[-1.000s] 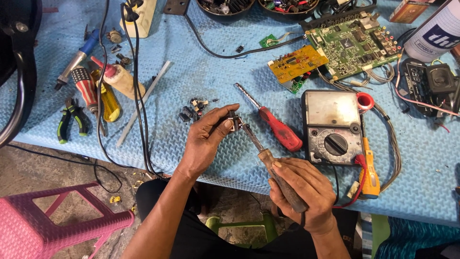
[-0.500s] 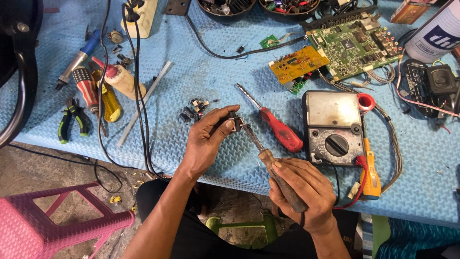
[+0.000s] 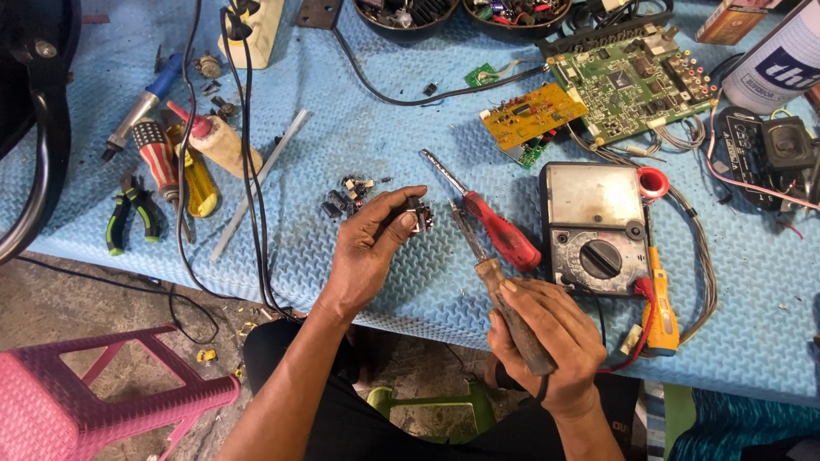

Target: The person is soldering and desoldering electronic components on a circuit board using a soldering iron and a screwdriver.

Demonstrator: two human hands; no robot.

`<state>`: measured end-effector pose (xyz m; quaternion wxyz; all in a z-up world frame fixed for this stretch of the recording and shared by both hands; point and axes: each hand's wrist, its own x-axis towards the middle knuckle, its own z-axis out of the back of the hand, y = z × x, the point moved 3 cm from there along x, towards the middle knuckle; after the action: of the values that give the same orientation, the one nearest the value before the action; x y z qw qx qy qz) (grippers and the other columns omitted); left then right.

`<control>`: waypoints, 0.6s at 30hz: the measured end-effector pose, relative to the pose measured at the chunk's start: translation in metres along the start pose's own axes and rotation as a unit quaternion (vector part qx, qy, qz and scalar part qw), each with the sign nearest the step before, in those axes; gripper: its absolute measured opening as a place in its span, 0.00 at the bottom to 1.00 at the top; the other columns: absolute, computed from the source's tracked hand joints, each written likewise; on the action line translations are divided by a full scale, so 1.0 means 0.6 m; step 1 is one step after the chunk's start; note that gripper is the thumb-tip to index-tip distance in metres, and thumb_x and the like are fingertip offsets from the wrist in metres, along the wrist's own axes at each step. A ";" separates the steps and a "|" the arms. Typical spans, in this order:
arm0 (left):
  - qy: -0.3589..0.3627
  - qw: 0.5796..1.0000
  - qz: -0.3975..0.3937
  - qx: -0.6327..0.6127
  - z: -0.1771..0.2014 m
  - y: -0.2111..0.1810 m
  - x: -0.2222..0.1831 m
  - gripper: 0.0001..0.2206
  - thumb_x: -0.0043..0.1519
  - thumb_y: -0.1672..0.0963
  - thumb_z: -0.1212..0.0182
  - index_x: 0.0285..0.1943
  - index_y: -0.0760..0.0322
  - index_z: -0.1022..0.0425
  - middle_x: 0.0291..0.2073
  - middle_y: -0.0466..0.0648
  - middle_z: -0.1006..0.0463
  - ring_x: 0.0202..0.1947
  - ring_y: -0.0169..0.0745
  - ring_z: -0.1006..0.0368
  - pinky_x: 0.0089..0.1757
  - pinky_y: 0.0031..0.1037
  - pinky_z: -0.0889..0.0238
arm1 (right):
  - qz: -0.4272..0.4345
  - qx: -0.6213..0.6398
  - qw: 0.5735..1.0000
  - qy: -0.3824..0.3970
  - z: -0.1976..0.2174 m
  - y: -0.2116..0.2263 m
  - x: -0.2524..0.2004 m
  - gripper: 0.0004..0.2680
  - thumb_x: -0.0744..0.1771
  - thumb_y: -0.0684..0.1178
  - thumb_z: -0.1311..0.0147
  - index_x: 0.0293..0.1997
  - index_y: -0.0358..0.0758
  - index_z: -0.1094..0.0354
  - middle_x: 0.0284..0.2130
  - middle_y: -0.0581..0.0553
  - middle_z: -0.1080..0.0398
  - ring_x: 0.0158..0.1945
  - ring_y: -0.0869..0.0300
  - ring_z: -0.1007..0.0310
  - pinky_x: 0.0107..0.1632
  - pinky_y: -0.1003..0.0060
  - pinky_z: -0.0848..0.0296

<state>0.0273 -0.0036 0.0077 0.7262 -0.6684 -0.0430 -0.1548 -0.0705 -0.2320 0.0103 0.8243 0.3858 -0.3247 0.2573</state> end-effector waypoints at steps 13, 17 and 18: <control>0.012 0.998 -0.017 0.056 -0.011 -0.027 0.004 0.18 0.64 0.55 0.33 0.64 0.56 0.24 0.52 0.51 0.19 0.55 0.44 0.22 0.54 0.34 0.25 | -0.024 -0.029 0.997 -0.070 0.006 0.002 -0.002 0.11 0.68 0.43 0.43 0.53 0.28 0.31 0.45 0.28 0.26 0.47 0.37 0.21 0.50 0.45 0.15; 0.027 0.990 -0.105 0.092 -0.014 -0.034 0.003 0.17 0.62 0.57 0.30 0.60 0.62 0.24 0.51 0.53 0.17 0.52 0.47 0.19 0.54 0.36 0.23 | -0.035 -0.052 0.995 -0.083 0.001 -0.009 -0.020 0.12 0.68 0.44 0.42 0.54 0.26 0.32 0.49 0.28 0.27 0.50 0.35 0.21 0.51 0.44 0.16; 0.044 0.989 -0.108 0.093 -0.017 -0.036 0.001 0.16 0.63 0.57 0.31 0.60 0.61 0.24 0.51 0.53 0.19 0.54 0.52 0.21 0.55 0.43 0.23 | -0.042 -0.066 0.993 -0.088 0.000 -0.012 -0.025 0.12 0.68 0.44 0.42 0.55 0.26 0.32 0.49 0.28 0.27 0.51 0.35 0.22 0.53 0.44 0.15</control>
<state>0.0202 -0.0148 0.0273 0.7653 -0.5819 -0.0976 -0.2571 -0.0754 -0.2387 -0.0040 0.8262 0.3652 -0.3954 0.1661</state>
